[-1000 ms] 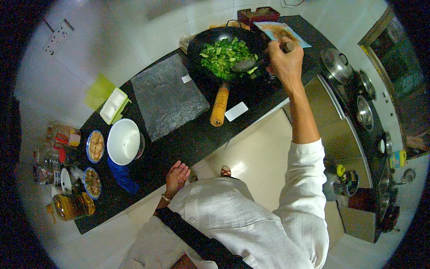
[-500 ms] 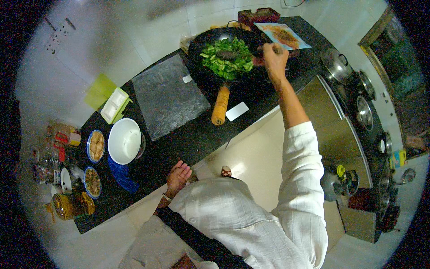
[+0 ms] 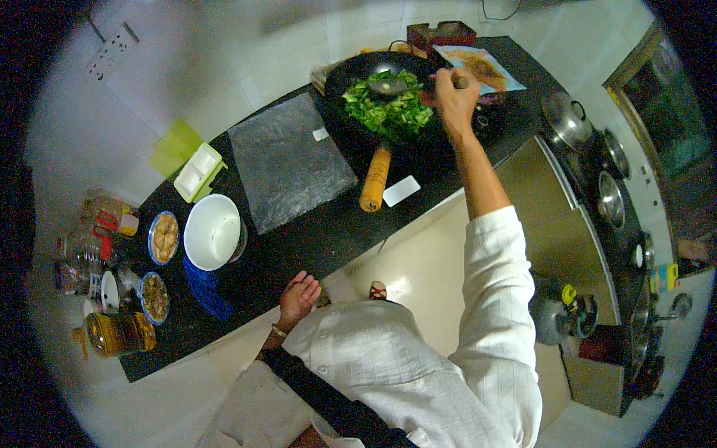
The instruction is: The person transfers chopped green vegetables from a bowl into a wok on a stove and stirs them with a spatula. They add cooking oil from a large bottle and continue to stir-fry the vegetables, occasionally adding seasoning from a container.
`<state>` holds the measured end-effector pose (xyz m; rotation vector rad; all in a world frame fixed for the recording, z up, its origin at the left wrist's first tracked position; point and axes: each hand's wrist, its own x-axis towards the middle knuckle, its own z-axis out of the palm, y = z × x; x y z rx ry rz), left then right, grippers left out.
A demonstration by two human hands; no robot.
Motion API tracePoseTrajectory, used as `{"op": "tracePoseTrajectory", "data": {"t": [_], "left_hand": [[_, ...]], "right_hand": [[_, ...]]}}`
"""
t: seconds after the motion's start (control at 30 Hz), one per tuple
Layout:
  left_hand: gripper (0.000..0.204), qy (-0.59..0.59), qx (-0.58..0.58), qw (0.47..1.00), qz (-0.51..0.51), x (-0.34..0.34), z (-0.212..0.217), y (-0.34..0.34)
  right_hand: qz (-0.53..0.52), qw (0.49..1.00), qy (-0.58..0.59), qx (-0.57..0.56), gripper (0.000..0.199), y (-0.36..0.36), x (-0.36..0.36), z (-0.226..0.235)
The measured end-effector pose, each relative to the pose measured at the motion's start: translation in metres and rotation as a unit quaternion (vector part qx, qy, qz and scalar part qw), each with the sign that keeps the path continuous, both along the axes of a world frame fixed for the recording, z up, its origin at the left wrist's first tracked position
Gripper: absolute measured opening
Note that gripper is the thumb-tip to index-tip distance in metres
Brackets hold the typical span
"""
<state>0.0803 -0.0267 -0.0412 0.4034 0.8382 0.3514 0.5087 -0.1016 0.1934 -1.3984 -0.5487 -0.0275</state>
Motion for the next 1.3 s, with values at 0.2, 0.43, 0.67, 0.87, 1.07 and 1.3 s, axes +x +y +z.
{"op": "tracePoseTrajectory", "data": {"t": [0.2,0.43,0.67,0.87,1.07,1.3], "left_hand": [[0.038,0.032,-0.009,0.999,0.031,0.000,-0.003,-0.003],[0.037,-0.018,0.004,1.000,0.011,0.004,-0.005,0.000],[0.038,-0.097,0.081,0.992,-0.018,-0.022,-0.069,0.004],[0.037,-0.002,0.018,1.000,0.002,0.005,0.004,-0.003],[0.038,-0.003,-0.011,1.000,0.016,-0.004,-0.012,-0.004],[0.042,0.046,0.007,0.999,0.005,0.003,0.003,-0.012]], "right_hand": [[0.007,0.987,-0.056,-0.150,0.020,-0.009,-0.026,-0.018],[0.004,0.999,-0.023,-0.044,0.022,-0.026,-0.017,-0.018],[-0.081,0.980,-0.078,-0.166,0.019,-0.048,-0.053,0.071],[-0.024,0.996,-0.003,-0.087,0.020,-0.036,-0.021,0.011],[-0.081,0.993,-0.044,-0.069,0.028,-0.050,-0.003,0.035],[0.009,0.999,0.024,-0.044,0.021,-0.047,-0.017,-0.020]]}}
